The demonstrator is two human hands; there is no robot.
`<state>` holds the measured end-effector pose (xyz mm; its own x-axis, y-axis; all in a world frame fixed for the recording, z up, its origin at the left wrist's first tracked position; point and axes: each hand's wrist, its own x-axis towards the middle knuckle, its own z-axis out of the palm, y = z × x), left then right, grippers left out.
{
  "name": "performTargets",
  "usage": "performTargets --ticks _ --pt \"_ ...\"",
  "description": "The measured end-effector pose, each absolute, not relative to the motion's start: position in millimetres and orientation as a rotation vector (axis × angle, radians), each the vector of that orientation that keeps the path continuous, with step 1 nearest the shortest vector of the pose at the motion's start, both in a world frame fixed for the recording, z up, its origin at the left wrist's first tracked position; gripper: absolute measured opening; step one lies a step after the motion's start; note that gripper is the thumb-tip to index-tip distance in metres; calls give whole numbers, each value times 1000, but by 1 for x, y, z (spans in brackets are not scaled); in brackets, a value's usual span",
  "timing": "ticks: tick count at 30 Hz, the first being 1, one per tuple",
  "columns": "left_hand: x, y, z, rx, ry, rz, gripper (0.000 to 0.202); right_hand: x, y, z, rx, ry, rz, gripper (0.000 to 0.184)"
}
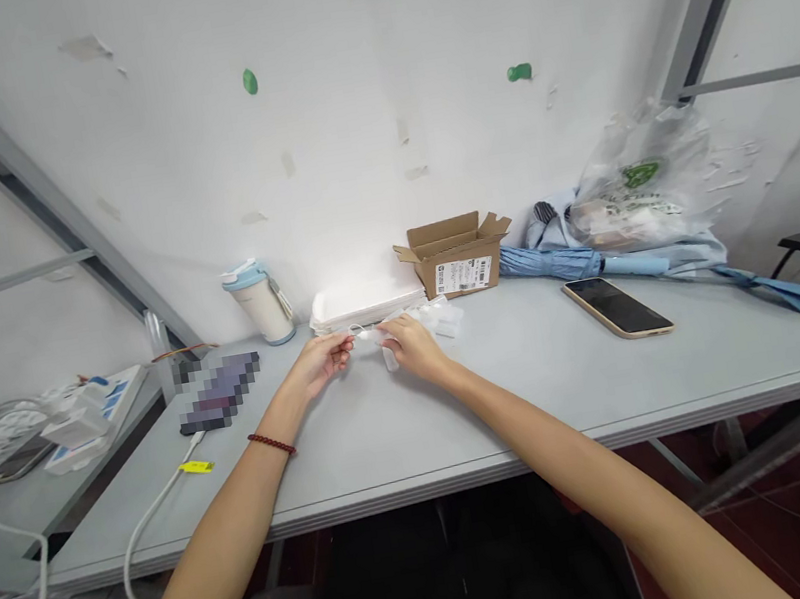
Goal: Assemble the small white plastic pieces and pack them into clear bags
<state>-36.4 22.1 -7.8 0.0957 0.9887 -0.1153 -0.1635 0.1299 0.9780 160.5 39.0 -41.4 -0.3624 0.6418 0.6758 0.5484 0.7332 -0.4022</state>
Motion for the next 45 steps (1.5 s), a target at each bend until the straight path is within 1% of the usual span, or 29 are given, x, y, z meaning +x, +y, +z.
performTargets --ticks 7,14,36,45 --pt "-36 22 -7 948 1050 1114 9 159 37 -40 -891 -2062 116 23" --pt "-35 22 -4 898 1048 1089 6 158 35 -39 -893 -2072 103 24" --pt "-31 15 -8 1126 1121 1107 19 156 22 -36 -996 -2207 -12 23" --pt "-24 12 -10 1167 1145 1102 18 155 17 -36 -1044 -2266 -170 20"
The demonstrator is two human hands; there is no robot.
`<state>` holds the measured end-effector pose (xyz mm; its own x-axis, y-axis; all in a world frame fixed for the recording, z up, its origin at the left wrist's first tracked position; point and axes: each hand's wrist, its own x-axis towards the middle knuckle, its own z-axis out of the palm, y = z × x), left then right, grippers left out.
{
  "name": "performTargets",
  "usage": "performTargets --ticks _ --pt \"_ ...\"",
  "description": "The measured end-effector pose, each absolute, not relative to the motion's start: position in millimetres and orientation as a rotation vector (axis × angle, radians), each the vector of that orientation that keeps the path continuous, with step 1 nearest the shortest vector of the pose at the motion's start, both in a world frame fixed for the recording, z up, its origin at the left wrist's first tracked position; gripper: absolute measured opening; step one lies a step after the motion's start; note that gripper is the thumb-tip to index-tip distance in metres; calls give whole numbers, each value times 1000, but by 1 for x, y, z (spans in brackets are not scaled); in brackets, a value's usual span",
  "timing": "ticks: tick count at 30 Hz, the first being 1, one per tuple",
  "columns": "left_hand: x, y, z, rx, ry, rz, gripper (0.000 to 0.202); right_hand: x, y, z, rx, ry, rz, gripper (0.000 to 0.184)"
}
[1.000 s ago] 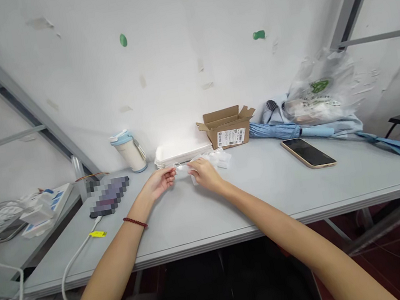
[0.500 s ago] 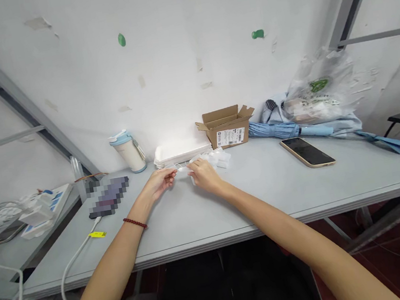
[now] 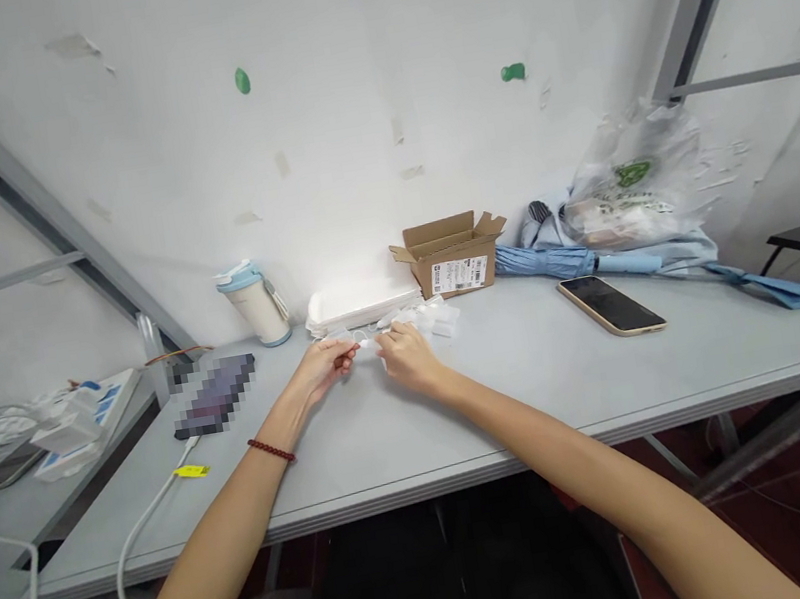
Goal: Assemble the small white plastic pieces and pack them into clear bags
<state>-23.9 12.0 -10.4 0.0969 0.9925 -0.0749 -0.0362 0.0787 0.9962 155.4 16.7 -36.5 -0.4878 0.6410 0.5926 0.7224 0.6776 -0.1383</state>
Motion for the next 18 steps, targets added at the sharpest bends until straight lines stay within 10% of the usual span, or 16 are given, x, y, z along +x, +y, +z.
performTargets --ticks 18 --pt "-13 10 -12 1198 1133 949 31 154 23 -31 -1096 -2167 -18 25"
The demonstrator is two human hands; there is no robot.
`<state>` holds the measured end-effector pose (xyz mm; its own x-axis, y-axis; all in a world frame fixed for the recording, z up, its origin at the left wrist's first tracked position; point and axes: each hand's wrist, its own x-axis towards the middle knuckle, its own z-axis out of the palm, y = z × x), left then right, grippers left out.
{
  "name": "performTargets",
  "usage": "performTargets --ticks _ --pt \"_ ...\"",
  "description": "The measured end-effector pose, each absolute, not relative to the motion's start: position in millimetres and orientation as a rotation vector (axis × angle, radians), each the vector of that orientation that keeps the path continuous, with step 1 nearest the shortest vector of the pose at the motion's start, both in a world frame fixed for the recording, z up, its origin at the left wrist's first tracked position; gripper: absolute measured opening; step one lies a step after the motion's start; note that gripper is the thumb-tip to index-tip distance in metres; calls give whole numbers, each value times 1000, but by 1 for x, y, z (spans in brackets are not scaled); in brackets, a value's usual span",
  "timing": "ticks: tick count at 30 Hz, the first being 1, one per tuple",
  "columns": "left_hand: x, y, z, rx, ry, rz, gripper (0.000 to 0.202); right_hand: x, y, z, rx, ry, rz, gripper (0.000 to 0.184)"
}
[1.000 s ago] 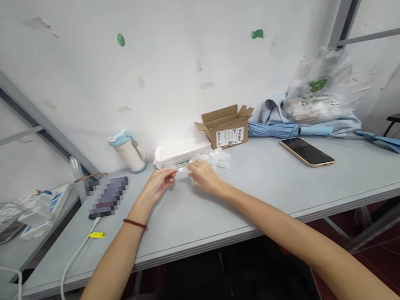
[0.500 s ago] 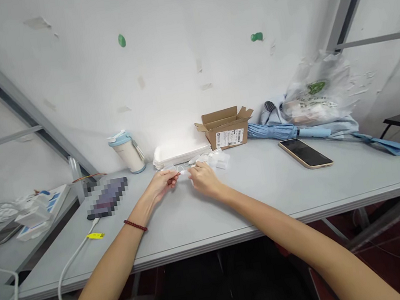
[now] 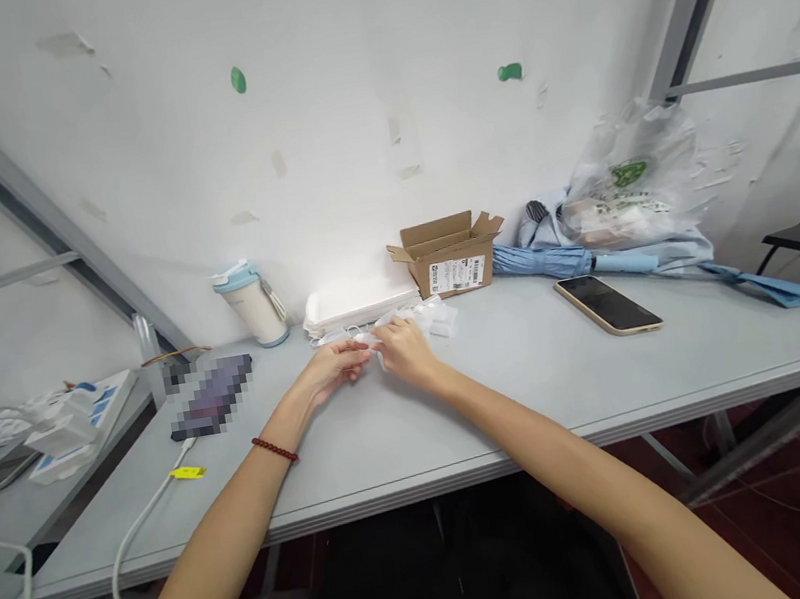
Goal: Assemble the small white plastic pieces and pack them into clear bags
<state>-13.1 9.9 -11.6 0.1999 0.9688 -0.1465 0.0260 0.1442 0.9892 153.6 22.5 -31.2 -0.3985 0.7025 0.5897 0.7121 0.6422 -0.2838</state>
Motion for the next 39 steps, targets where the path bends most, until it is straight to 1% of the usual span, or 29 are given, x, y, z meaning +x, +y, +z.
performTargets --ticks 4,7,10,14,17,20,22,25,28,31,35,39 --pt "-28 15 -7 1175 1145 1090 30 155 24 -30 -1105 -2159 14 24" --pt "-34 17 -4 1286 1235 1155 28 155 24 -31 -1067 -2152 27 23" --pt "-39 16 -1 1407 1298 1107 26 155 24 -32 -982 -2153 50 23" --pt "-49 15 3 1540 1295 935 19 153 24 -33 -919 -2219 77 22" --pt "-64 19 3 1694 1303 804 13 152 22 -34 -948 -2275 44 28" --pt "-81 26 -2 1808 1472 755 20 152 20 -35 -1047 -2293 1 36" --pt "-91 30 -7 1844 1615 724 24 153 18 -35 -1110 -2311 -3 35" --pt "-99 35 -14 1848 1720 738 23 153 16 -35 -1173 -2363 -1 31" --pt "-101 38 -20 1784 1691 876 19 153 14 -33 -1208 -2422 -22 32" --pt "-100 40 -24 1786 1733 965 20 153 13 -32 -1237 -2449 -49 33" --pt "-99 40 -24 1920 1908 869 18 152 12 -30 -1265 -2461 -72 32" --pt "-99 37 -19 1953 2000 722 12 151 10 -27 -1295 -2484 -35 29"
